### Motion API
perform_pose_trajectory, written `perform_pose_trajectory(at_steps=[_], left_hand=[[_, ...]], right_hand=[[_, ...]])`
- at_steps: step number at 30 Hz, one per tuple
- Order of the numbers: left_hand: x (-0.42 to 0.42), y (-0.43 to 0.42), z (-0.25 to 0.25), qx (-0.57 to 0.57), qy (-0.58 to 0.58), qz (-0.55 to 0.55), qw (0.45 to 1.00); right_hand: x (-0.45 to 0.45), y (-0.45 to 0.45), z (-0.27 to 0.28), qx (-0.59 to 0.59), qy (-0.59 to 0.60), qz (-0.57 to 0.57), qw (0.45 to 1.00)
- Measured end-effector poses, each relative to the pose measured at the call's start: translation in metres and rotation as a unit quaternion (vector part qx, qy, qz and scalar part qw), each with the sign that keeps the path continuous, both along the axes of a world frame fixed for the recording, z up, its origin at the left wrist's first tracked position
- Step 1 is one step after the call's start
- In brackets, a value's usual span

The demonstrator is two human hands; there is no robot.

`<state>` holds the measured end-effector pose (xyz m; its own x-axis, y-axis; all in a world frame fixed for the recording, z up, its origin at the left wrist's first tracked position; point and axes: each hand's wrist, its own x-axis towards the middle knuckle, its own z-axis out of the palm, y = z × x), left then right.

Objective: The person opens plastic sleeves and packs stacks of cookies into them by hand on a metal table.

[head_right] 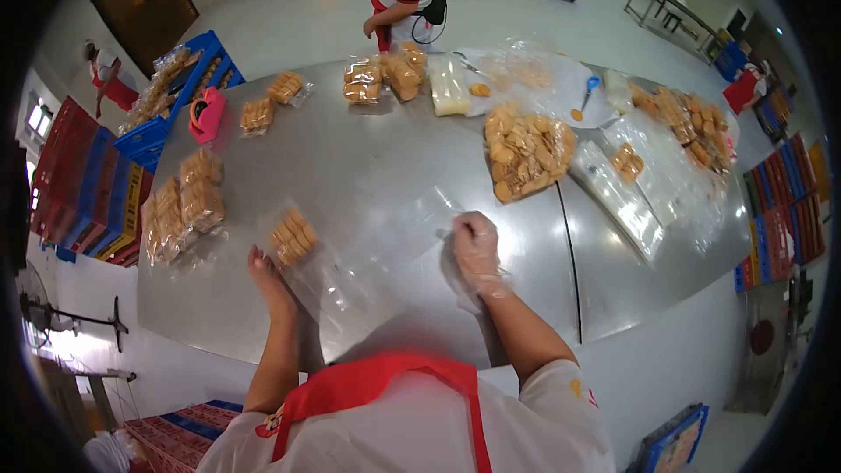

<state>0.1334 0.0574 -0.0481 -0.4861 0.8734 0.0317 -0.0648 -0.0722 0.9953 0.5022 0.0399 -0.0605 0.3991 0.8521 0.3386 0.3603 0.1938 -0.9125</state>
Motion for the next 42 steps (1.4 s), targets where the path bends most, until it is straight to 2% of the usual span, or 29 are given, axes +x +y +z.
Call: perform_pose_trajectory(at_steps=[1, 3, 5, 6, 8, 9, 10, 12, 13, 14, 15, 16, 17, 18, 21, 24, 27, 30, 31, 33, 35, 37, 39, 41, 42], left_hand=[[-0.011, -0.008, -0.005, -0.008, 0.031, 0.003, 0.999], [-0.034, -0.026, -0.016, -0.030, 0.094, 0.010, 0.995], [-0.038, -0.034, -0.020, 0.002, 0.084, 0.018, 0.996], [-0.039, -0.042, -0.023, 0.017, 0.079, 0.024, 0.996], [-0.033, -0.045, -0.023, 0.028, 0.179, 0.013, 0.983], [-0.028, -0.043, -0.022, 0.036, 0.229, 0.007, 0.973], [-0.023, -0.044, -0.019, 0.033, 0.197, 0.012, 0.980], [-0.025, -0.045, -0.018, -0.005, 0.237, 0.034, 0.971], [-0.023, -0.043, -0.017, 0.024, 0.232, 0.033, 0.972], [-0.023, -0.043, -0.016, 0.020, 0.248, 0.031, 0.968], [-0.025, -0.042, -0.017, 0.031, 0.243, 0.020, 0.969], [-0.029, -0.042, -0.024, 0.025, 0.272, 0.024, 0.962], [-0.022, -0.042, -0.008, 0.032, 0.293, 0.031, 0.955], [-0.022, -0.042, -0.004, 0.028, 0.302, 0.031, 0.952], [-0.021, -0.043, -0.003, 0.024, 0.327, 0.028, 0.944], [-0.017, -0.042, 0.003, 0.010, 0.326, 0.030, 0.945], [-0.018, -0.041, -0.003, 0.013, 0.332, 0.034, 0.943], [-0.025, -0.039, -0.017, 0.015, 0.329, 0.033, 0.944], [-0.024, -0.041, -0.016, 0.020, 0.273, 0.044, 0.961], [-0.014, -0.046, -0.007, 0.039, 0.178, 0.058, 0.981], [-0.005, -0.048, 0.018, 0.080, 0.102, 0.075, 0.989], [0.025, -0.057, 0.071, 0.056, 0.050, -0.060, 0.995], [0.048, -0.070, 0.108, 0.015, -0.021, -0.244, 0.969], [0.066, -0.079, 0.130, 0.045, -0.031, -0.355, 0.933], [0.063, -0.085, 0.136, 0.040, -0.056, -0.357, 0.932]], right_hand=[[-0.012, 0.014, 0.026, 0.036, -0.074, 0.041, 0.996], [-0.028, 0.051, 0.064, 0.032, -0.166, 0.101, 0.980], [-0.034, 0.113, 0.066, 0.076, -0.205, 0.050, 0.974], [-0.041, 0.147, 0.070, 0.050, -0.189, -0.003, 0.981], [-0.040, 0.222, 0.074, 0.102, -0.239, -0.123, 0.958], [-0.038, 0.251, 0.082, 0.080, -0.236, -0.134, 0.959], [-0.033, 0.274, 0.088, 0.061, -0.232, -0.143, 0.960], [-0.023, 0.315, 0.076, 0.007, -0.265, -0.145, 0.953], [-0.020, 0.332, 0.067, -0.025, -0.256, -0.130, 0.958], [-0.022, 0.339, 0.069, -0.021, -0.249, -0.120, 0.961], [-0.020, 0.354, 0.057, 0.035, -0.276, -0.097, 0.956], [-0.027, 0.349, 0.069, -0.027, -0.201, -0.105, 0.974], [-0.025, 0.352, 0.069, -0.097, -0.221, -0.112, 0.964], [-0.021, 0.356, 0.055, -0.056, -0.242, -0.129, 0.960], [-0.034, 0.319, 0.077, -0.021, -0.162, -0.091, 0.982], [-0.026, 0.318, 0.057, 0.083, -0.152, -0.108, 0.979], [-0.016, 0.307, 0.045, 0.133, -0.011, -0.002, 0.991], [-0.034, 0.214, 0.115, 0.035, -0.019, 0.038, 0.998], [-0.042, 0.189, 0.129, 0.024, -0.032, 0.034, 0.999], [-0.048, 0.153, 0.127, 0.018, 0.061, 0.080, 0.995], [-0.064, 0.106, 0.140, -0.042, 0.197, 0.152, 0.968], [-0.087, 0.055, 0.160, -0.129, 0.380, 0.208, 0.892], [-0.107, 0.016, 0.161, -0.122, 0.434, 0.238, 0.861], [-0.119, -0.018, 0.167, -0.154, 0.435, 0.250, 0.851], [-0.123, -0.032, 0.170, -0.165, 0.437, 0.257, 0.846]])
